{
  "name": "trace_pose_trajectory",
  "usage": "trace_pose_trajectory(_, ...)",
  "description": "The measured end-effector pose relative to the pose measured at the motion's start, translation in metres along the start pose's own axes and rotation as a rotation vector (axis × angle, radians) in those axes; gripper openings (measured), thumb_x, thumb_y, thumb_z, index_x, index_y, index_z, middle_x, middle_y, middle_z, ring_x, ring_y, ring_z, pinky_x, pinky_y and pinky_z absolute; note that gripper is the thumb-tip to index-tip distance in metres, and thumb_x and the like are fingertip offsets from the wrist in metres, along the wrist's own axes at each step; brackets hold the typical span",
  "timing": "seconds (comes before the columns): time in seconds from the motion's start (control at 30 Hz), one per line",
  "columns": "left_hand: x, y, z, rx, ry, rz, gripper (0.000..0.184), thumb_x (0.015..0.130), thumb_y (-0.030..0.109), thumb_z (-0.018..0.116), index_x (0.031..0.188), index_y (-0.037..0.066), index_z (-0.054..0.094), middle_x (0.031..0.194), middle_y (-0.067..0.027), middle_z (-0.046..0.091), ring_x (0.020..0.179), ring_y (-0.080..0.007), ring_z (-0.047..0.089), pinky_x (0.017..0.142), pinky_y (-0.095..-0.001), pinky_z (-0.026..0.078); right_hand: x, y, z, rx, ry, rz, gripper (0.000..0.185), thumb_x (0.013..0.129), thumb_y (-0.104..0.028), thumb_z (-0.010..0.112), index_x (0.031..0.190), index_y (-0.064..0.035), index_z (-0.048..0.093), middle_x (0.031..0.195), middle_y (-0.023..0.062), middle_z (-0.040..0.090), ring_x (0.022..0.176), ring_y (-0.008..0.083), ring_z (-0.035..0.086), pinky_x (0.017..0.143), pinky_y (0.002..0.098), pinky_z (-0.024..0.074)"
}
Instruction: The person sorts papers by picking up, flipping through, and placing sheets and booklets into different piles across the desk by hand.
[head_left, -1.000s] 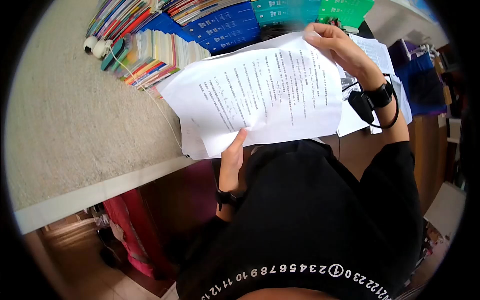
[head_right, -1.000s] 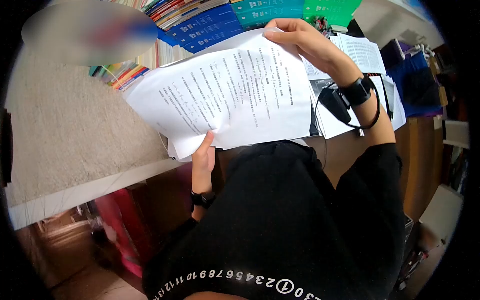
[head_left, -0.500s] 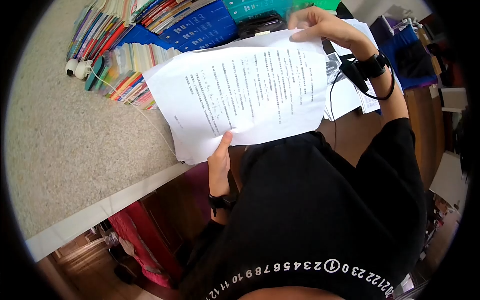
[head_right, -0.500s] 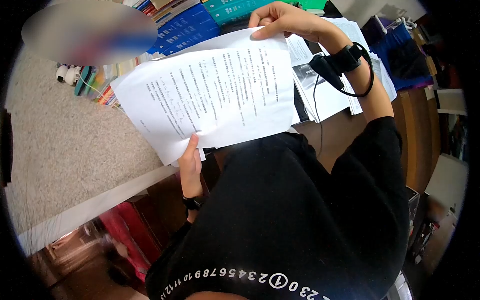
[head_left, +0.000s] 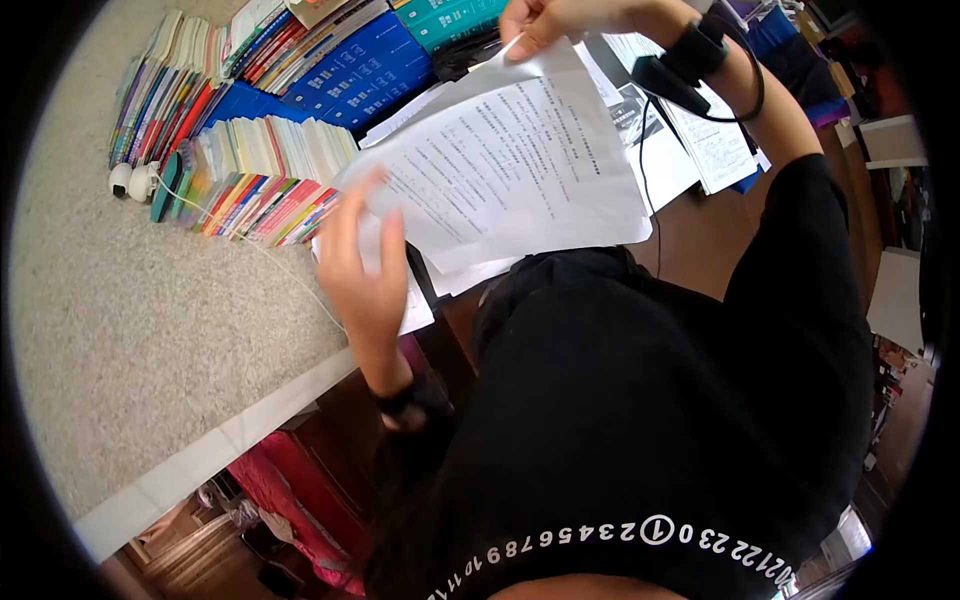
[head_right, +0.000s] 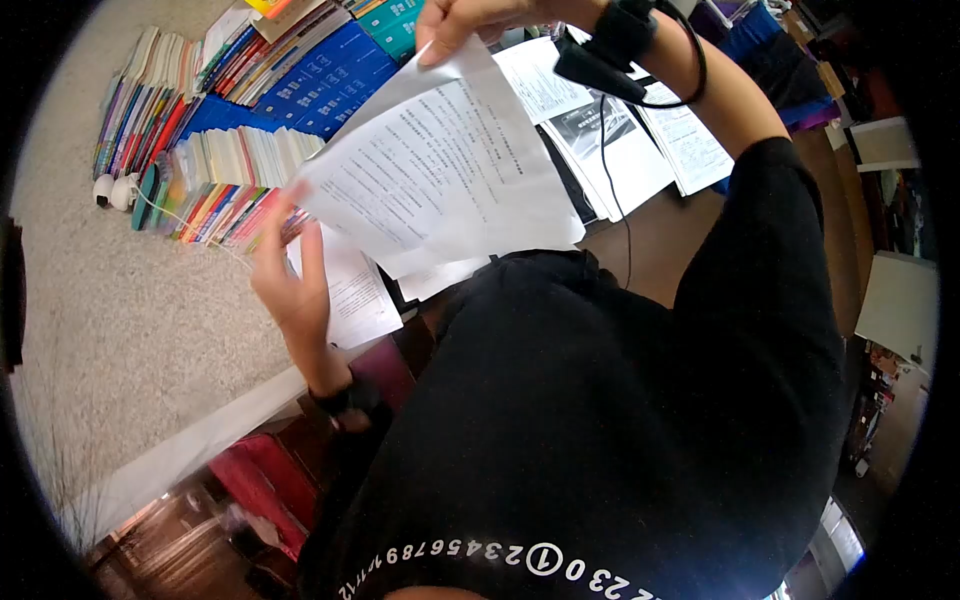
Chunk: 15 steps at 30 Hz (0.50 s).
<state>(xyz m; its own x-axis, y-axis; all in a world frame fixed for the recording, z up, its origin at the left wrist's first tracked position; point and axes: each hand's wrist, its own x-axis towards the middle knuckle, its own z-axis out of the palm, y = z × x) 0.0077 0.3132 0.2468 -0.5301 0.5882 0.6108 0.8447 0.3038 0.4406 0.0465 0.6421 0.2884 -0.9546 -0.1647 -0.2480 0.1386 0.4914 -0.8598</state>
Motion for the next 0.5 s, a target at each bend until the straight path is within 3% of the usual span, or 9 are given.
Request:
trace_pose_trajectory(0.03,0.021,-0.002,0.012,0.091,0.055,0.100,0.020,0.087,0.012,0.056,0.100,-0.002,0.061,0.090,-0.0133,0.066,0.075,-0.0282,0.061,0.067,-0.0366,0.046,0.003,-0.003,0.002,-0.016,-0.033,-0.020,0.018,0.077,-0.029,0.072,0.079,-0.0112,0.069,0.064,-0.0101,0.054,0.057,0.0026,0.043,0.049,0.0193,0.0298)
trace_pose_trajectory(0.1,0.037,-0.006,0.029,0.126,0.019,0.112,0.015,0.086,0.013,0.057,0.092,0.001,0.061,0.083,-0.0140,0.064,0.068,-0.0287,0.060,0.062,-0.0394,0.044,0.007,-0.007,0.007,0.141,-0.123,-0.061,0.016,0.079,-0.026,0.071,0.078,-0.0102,0.069,0.065,-0.0091,0.057,0.056,0.0026,0.045,0.048,0.0179,0.0299)
trace_pose_trajectory(0.17,0.034,-0.009,0.040,0.019,-0.161,-0.063,0.012,0.086,0.014,0.058,0.084,0.003,0.060,0.075,-0.0139,0.061,0.063,-0.0272,0.059,0.056,-0.0406,0.042,0.009,-0.009,0.009,0.191,-0.168,-0.062,0.014,0.080,-0.022,0.070,0.079,-0.0079,0.068,0.066,-0.0072,0.059,0.054,0.0026,0.046,0.046,0.0176,0.0310)
trace_pose_trajectory(0.2,0.031,-0.004,0.042,0.067,-0.213,-0.150,0.019,0.087,0.015,0.058,0.073,0.003,0.053,0.062,-0.0129,0.054,0.052,-0.0237,0.053,0.049,-0.0374,0.037,0.008,-0.008,0.008,0.238,-0.152,-0.054,0.014,0.081,-0.021,0.069,0.079,-0.0074,0.068,0.066,-0.0066,0.059,0.053,0.0026,0.046,0.046,0.0176,0.0317)
trace_pose_trajectory(0.3,0.020,-0.001,0.053,-0.107,-0.101,-0.110,0.025,0.088,0.016,0.058,0.069,0.002,0.050,0.055,-0.0105,0.048,0.044,-0.0199,0.041,0.043,-0.0332,0.031,0.005,0.004,0.012,0.344,-0.115,-0.054,0.013,0.082,-0.019,0.068,0.079,-0.0066,0.068,0.066,-0.0056,0.059,0.052,0.0024,0.047,0.045,0.0174,0.0335)
trace_pose_trajectory(0.43,0.015,0.010,0.060,-0.235,-0.060,-0.159,0.030,0.091,0.017,0.055,0.068,0.001,0.046,0.056,0.0020,0.035,0.056,-0.0048,0.029,0.048,-0.0235,0.024,0.002,0.014,0.006,0.284,-0.103,-0.073,0.012,0.082,-0.019,0.067,0.081,-0.0076,0.068,0.065,-0.0060,0.058,0.052,0.0022,0.047,0.045,0.0166,0.0336)
trace_pose_trajectory(0.5,0.015,0.008,0.059,-0.261,-0.077,-0.170,0.029,0.089,0.015,0.057,0.066,0.001,0.046,0.053,-0.0023,0.035,0.051,-0.0072,0.029,0.045,-0.0263,0.024,-0.002,0.014,0.010,0.332,-0.066,-0.046,0.011,0.082,-0.019,0.067,0.082,-0.0081,0.068,0.065,-0.0063,0.058,0.052,0.0021,0.047,0.044,0.0167,0.0325)
